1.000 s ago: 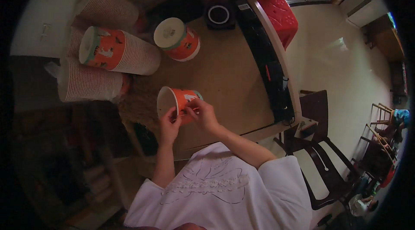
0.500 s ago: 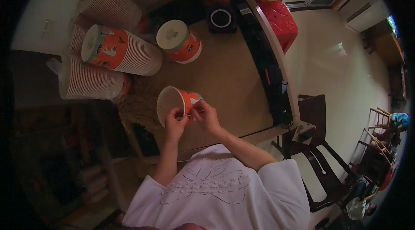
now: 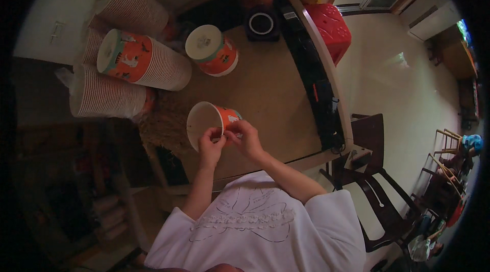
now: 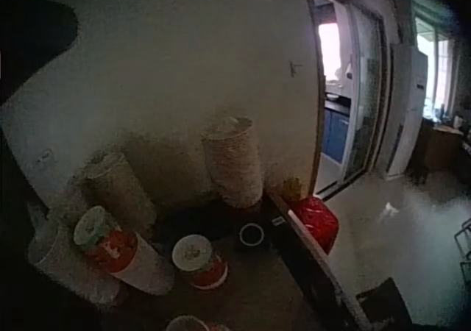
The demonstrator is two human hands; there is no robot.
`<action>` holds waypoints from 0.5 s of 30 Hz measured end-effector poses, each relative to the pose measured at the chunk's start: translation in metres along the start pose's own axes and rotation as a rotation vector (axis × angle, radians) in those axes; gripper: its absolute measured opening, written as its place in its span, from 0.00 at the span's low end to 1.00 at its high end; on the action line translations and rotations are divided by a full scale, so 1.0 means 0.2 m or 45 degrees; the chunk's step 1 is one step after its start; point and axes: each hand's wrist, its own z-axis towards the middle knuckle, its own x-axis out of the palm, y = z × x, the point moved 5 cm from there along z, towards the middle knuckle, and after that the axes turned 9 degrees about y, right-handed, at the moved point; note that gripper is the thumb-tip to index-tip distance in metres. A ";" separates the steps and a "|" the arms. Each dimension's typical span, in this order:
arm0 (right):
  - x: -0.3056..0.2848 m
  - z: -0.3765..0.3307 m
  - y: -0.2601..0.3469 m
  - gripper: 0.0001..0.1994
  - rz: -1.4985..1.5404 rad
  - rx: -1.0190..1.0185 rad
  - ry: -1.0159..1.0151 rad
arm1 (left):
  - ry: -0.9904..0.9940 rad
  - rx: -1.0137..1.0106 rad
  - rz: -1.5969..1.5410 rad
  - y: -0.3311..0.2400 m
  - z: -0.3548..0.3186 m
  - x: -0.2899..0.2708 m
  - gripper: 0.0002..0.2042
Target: Inspecting and handling paper cups at a production workbench.
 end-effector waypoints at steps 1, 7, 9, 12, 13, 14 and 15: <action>0.00 0.00 0.01 0.09 -0.033 -0.046 0.005 | -0.005 -0.038 0.018 0.01 0.00 0.00 0.06; -0.05 0.01 -0.04 0.07 0.011 0.072 -0.076 | -0.004 -0.019 0.008 0.06 0.02 0.03 0.08; -0.06 0.00 -0.04 0.07 0.018 0.080 -0.066 | 0.007 0.034 -0.104 0.07 0.02 0.04 0.09; -0.07 -0.01 -0.04 0.06 0.028 0.100 -0.021 | 0.014 0.025 -0.104 0.08 0.02 0.03 0.10; -0.07 -0.01 -0.02 0.06 0.012 0.071 0.014 | 0.010 -0.004 -0.079 0.09 0.02 0.03 0.10; -0.07 -0.02 -0.02 0.06 0.041 0.095 0.016 | 0.018 -0.014 -0.095 0.09 0.02 0.03 0.10; -0.07 -0.02 -0.03 0.06 0.064 0.138 0.032 | 0.036 0.004 -0.141 0.08 0.02 0.03 0.11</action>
